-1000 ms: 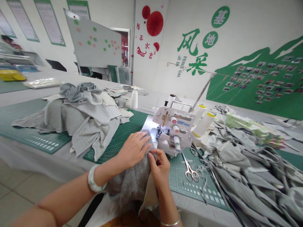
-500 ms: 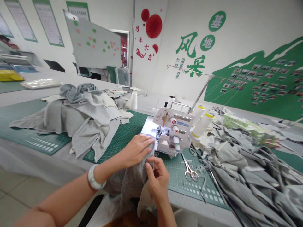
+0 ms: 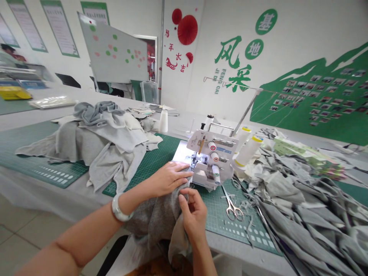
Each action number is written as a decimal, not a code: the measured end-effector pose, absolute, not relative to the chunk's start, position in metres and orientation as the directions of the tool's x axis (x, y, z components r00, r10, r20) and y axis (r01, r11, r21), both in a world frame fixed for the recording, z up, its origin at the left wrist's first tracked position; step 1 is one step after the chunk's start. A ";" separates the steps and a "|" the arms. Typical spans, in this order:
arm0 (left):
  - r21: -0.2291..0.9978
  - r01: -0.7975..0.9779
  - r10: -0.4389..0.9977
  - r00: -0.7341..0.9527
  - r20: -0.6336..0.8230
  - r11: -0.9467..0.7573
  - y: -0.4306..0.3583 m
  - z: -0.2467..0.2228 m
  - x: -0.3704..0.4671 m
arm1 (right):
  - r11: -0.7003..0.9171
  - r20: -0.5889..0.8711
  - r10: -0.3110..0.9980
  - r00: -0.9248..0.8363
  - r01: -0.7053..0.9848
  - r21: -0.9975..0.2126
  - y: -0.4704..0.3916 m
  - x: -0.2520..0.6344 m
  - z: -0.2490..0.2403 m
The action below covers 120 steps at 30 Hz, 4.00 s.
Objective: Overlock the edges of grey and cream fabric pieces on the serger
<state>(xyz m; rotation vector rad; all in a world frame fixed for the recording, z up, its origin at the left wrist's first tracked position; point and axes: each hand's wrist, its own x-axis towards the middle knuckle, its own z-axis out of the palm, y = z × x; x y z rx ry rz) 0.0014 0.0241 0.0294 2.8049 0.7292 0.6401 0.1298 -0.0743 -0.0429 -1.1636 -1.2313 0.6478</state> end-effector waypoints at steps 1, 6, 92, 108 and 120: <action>0.265 0.411 0.485 0.799 0.355 -0.872 0.027 0.030 0.001 | 0.329 0.373 0.888 0.270 0.195 -0.924 -0.073 0.130 -0.043; 0.216 0.362 0.416 0.854 0.312 -0.907 0.038 0.031 -0.001 | 0.321 0.370 0.885 0.281 0.208 -0.924 -0.070 0.134 -0.045; 0.650 0.207 0.444 0.868 0.223 -0.731 0.068 0.026 -0.016 | 0.229 0.301 0.930 0.210 0.310 -0.923 -0.035 0.144 -0.011; 0.708 0.191 0.549 0.773 0.318 -0.680 0.084 0.029 -0.024 | 0.231 0.324 0.920 0.223 0.362 -0.903 -0.034 0.140 -0.017; 0.968 -0.022 0.816 0.534 0.222 -0.249 0.156 0.083 0.035 | 0.199 0.323 0.910 0.261 0.409 -0.891 -0.036 0.136 -0.016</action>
